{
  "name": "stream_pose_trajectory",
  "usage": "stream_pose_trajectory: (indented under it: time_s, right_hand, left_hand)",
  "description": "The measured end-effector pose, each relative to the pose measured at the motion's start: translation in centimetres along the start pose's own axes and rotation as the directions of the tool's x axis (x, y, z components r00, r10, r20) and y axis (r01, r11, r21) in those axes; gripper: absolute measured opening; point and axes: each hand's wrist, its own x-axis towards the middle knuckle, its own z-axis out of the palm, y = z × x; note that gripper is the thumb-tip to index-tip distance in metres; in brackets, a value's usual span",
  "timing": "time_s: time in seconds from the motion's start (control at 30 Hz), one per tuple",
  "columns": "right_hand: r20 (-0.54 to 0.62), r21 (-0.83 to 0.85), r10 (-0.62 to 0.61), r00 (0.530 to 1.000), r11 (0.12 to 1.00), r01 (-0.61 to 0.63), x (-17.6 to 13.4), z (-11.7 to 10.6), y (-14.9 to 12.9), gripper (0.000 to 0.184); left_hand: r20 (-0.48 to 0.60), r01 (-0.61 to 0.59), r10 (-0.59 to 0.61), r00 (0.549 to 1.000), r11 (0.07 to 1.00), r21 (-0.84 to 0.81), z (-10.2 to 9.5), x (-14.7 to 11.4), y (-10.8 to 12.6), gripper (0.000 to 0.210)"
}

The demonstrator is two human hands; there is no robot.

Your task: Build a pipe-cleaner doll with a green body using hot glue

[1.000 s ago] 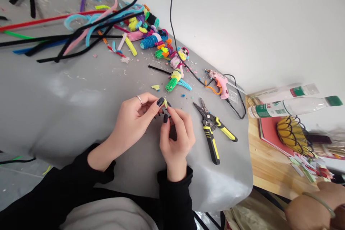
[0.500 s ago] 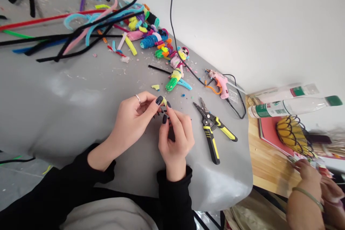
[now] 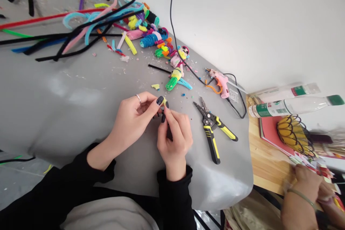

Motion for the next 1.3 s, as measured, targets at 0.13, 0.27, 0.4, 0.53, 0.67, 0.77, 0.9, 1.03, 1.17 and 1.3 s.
stream_pose_trajectory:
  time_s: [0.13,0.27,0.4,0.53,0.67,0.77,0.9,1.03,1.17,1.3]
  right_hand:
    - [0.007,-0.001,-0.007,1.0,1.0,0.007,0.0,0.0,0.1,0.037]
    - [0.024,0.002,-0.007,1.0,1.0,0.007,0.1,0.1,0.1,0.038]
    - [0.038,0.028,-0.012,0.999,1.0,0.011,0.0,0.1,0.2,0.036]
    - [0.048,0.031,-0.021,0.999,0.999,0.02,-0.1,0.3,0.3,0.037]
    - [0.058,0.03,-0.006,0.998,1.0,0.005,-0.1,0.2,0.3,0.038]
    - [0.069,0.066,0.023,0.997,0.997,-0.028,0.0,-0.1,0.3,0.037]
    - [0.091,0.139,0.059,0.994,0.988,-0.072,0.1,-0.1,0.3,0.035]
    - [0.128,0.16,0.051,0.99,0.984,-0.071,0.7,-0.5,-0.3,0.04]
    - [0.129,-0.133,0.139,0.982,0.984,-0.122,0.9,-4.3,0.1,0.043]
    - [0.147,-0.567,0.395,0.907,0.785,-0.25,-0.9,-10.9,3.7,0.068]
  left_hand:
    - [0.003,-0.013,0.013,1.0,1.0,0.009,0.0,0.0,0.0,0.021]
    - [0.002,-0.015,0.015,1.0,1.0,0.022,0.0,0.1,-0.1,0.021]
    - [0.002,-0.028,0.028,1.0,0.999,0.036,0.1,0.0,-0.1,0.02]
    - [0.0,-0.055,0.055,0.999,0.997,0.062,0.0,-0.1,-0.1,0.02]
    - [0.013,-0.068,0.067,0.998,0.995,0.078,-0.1,-0.1,-0.1,0.02]
    - [0.043,-0.062,0.059,0.997,0.995,0.077,-0.2,0.1,-0.1,0.022]
    - [0.078,-0.05,0.044,0.996,0.996,0.075,-0.3,0.3,0.0,0.024]
    - [0.03,-0.03,0.029,0.999,0.999,0.045,-0.4,0.4,-0.1,0.027]
    - [-0.004,0.041,-0.041,0.999,0.997,-0.061,-0.6,0.6,-0.4,0.032]
    - [0.057,0.082,-0.075,0.996,0.987,-0.136,-0.9,0.8,-0.5,0.032]
